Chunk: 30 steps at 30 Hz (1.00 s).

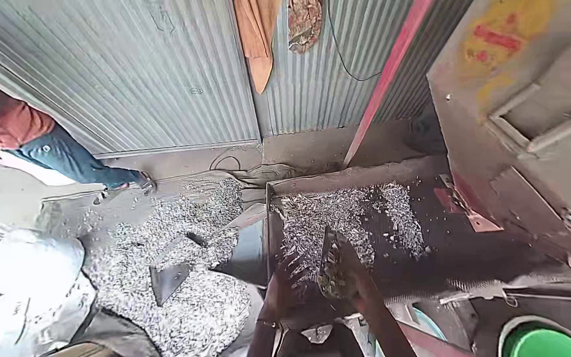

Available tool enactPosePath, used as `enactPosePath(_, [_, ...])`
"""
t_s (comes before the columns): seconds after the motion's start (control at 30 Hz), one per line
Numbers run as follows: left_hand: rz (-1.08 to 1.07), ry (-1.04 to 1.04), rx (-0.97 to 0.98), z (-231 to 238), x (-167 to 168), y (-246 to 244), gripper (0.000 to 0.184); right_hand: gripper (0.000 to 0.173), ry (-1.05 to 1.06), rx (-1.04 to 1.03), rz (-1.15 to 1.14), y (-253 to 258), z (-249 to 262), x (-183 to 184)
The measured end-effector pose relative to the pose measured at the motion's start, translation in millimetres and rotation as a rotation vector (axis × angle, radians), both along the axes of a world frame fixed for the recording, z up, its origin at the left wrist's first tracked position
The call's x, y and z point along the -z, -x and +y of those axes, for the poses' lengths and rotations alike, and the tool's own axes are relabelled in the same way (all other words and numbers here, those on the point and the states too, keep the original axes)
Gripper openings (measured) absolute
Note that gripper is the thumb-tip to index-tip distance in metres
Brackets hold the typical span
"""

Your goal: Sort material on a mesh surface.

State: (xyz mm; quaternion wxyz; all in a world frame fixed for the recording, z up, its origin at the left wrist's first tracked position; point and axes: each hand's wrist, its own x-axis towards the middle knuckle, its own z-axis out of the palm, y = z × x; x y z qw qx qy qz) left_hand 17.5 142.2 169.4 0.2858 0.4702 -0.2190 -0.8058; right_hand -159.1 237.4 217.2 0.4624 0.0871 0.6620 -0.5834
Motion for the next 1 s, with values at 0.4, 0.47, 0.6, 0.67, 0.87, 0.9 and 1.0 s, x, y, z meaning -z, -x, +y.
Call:
enactPosePath(0.4, [0.542, 0.006, -0.087, 57, -122, 62, 0.061, 0.038, 0.205, -0.517, 0.646, 5, 39, -99])
enactPosePath(0.47, [0.559, -0.013, -0.086, 62, -122, 63, 0.063, 0.049, 0.239, -0.530, 1.055, 14, 55, -98])
enactPosePath(0.6, [0.502, -0.065, -0.039, 73, -121, 75, 0.062, 0.038, 0.421, -0.622, 1.368, 30, 79, -97])
enactPosePath(0.67, [0.479, -0.096, -0.012, 76, -116, 86, 0.061, 0.032, 0.465, -0.762, 1.326, 29, 80, -93])
enactPosePath(0.87, [0.452, -0.102, 0.046, 86, -112, 101, 0.064, 0.025, 0.187, -0.723, 1.330, 56, 38, -71])
enactPosePath(0.9, [0.438, -0.099, 0.046, 86, -112, 101, 0.064, 0.027, 0.087, -0.687, 1.339, 63, 32, -73])
enactPosePath(1.0, [0.435, -0.058, 0.071, 85, -111, 95, 0.063, 0.035, -0.002, -0.627, 1.383, 79, 27, -82])
